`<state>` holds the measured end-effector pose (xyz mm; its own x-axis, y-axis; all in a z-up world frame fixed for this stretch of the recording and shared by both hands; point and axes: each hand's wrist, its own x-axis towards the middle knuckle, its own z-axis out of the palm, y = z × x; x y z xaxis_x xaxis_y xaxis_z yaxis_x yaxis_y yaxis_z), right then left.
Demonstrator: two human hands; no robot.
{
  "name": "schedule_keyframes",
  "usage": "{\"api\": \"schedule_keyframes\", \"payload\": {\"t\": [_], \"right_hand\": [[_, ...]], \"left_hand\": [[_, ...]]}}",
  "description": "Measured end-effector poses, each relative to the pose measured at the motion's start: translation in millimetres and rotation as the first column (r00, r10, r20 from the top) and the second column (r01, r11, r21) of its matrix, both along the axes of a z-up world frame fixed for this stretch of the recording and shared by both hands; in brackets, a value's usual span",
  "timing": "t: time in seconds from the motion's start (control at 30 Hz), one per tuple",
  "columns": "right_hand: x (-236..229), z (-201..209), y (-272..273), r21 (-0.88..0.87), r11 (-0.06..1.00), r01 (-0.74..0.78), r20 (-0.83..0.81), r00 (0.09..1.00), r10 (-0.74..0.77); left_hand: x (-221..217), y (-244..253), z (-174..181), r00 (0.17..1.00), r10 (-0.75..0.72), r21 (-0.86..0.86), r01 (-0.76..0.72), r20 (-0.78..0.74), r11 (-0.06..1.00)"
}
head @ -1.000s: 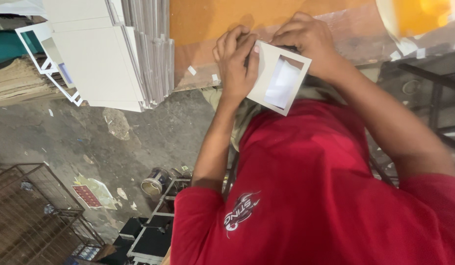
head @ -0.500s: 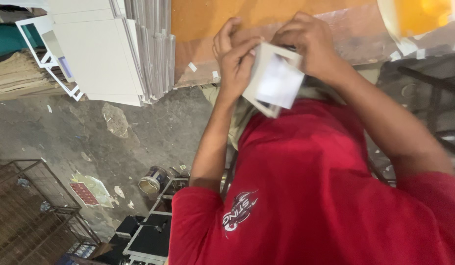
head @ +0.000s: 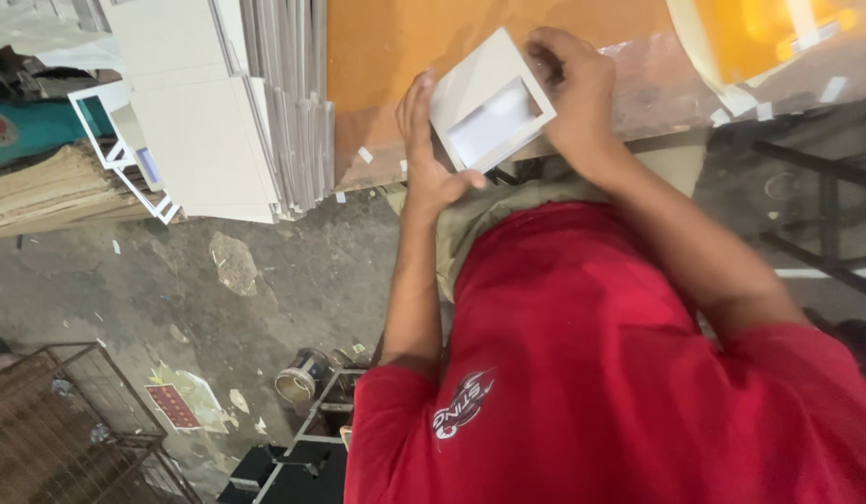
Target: The person assembles white rectangular frames by hand, aligning pieces and securing them with tape. They repeatedly pick up frames, apply tape to edges, and place completed units into a stack on the table.
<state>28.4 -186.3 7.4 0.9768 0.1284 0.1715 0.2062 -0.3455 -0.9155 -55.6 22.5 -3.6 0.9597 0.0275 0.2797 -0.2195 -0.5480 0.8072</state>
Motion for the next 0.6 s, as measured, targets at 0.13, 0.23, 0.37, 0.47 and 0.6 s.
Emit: {"api": "schedule_keyframes", "payload": {"t": [0.13,0.23,0.37,0.47,0.6], "right_hand": [[-11,24,-44,-0.044,0.999,-0.012,0.049,0.999,0.014],[-24,45,-102,-0.232,0.967,0.101,0.245,0.969,-0.043],[-27,53,-178,-0.455,0.819,0.349,0.427,0.893,-0.143],[-19,48,-220,-0.291,0.942,0.169,0.065,0.986,-0.156],[8,43,-240,-0.384,0.92,-0.078,-0.078,0.996,0.052]], "left_hand": [[4,-7,22,0.999,-0.023,0.198,0.027,-0.023,0.98],[8,-13,28,0.996,-0.047,0.32,0.07,-0.079,0.945],[8,-20,26,0.993,-0.061,0.427,0.101,-0.106,0.899],[9,-22,23,0.995,-0.064,0.448,0.09,-0.073,0.889],[8,-22,21,0.996,-0.05,0.463,0.076,-0.069,0.883]]}}
